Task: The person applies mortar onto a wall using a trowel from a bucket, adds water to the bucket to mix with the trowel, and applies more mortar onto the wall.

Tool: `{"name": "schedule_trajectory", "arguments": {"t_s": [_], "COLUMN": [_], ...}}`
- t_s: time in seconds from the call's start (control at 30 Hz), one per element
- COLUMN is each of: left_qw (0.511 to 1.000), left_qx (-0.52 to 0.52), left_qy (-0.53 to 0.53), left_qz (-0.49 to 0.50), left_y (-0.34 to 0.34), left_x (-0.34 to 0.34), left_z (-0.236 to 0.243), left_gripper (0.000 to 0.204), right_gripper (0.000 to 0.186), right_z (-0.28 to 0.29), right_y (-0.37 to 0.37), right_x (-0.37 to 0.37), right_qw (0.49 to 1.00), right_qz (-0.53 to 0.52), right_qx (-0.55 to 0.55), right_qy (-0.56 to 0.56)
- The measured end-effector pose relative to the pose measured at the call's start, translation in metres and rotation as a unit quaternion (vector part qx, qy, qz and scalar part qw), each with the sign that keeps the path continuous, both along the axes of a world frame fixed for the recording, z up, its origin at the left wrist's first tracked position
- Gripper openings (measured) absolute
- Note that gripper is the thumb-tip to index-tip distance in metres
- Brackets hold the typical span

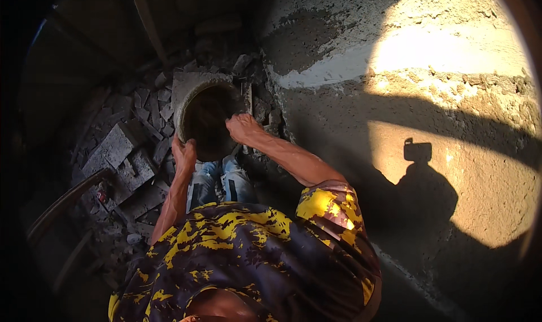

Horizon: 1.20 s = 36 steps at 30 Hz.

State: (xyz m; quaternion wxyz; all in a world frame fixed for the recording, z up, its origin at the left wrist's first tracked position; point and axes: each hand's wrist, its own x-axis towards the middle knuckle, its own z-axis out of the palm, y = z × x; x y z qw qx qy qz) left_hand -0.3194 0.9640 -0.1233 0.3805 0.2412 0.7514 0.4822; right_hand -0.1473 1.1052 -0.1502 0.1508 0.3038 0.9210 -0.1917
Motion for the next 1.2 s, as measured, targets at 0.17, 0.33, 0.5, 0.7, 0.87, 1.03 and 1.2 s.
{"name": "schedule_trajectory", "arguments": {"t_s": [0.17,0.33,0.5,0.7,0.87,1.03,1.2], "left_qw": [0.99,0.969,0.959,0.953,0.949,0.952,0.981], "left_qx": [-0.042,-0.082,-0.076,-0.097,-0.136,-0.139,-0.055], "left_qy": [-0.128,-0.178,-0.154,-0.122,-0.13,-0.153,-0.11], "left_qz": [0.048,0.149,0.225,0.26,0.251,0.225,0.147], "left_y": [-0.04,-0.079,-0.148,-0.162,-0.162,-0.131,-0.056], "left_x": [-0.043,-0.078,-0.112,-0.117,-0.116,-0.102,-0.047], "left_z": [0.001,0.023,-0.011,-0.013,-0.012,-0.038,-0.015], "left_gripper": [0.048,0.026,0.024,0.031,0.04,0.044,0.04], "right_gripper": [0.028,0.027,0.032,0.019,0.025,0.023,0.024], "right_z": [0.019,0.026,0.058,0.088,0.265,0.305,0.15], "right_y": [-0.051,-0.079,-0.075,0.052,0.126,0.08,0.03], "right_x": [-0.006,-0.026,-0.049,0.066,0.171,0.104,0.041], "right_qw": [0.981,0.967,0.906,0.648,0.798,0.904,0.992], "right_qz": [-0.06,-0.079,0.001,-0.336,-0.484,-0.355,-0.101], "right_qx": [-0.165,-0.178,-0.334,-0.643,-0.135,0.124,0.069], "right_qy": [0.081,0.166,0.259,0.235,0.333,0.204,0.013]}}
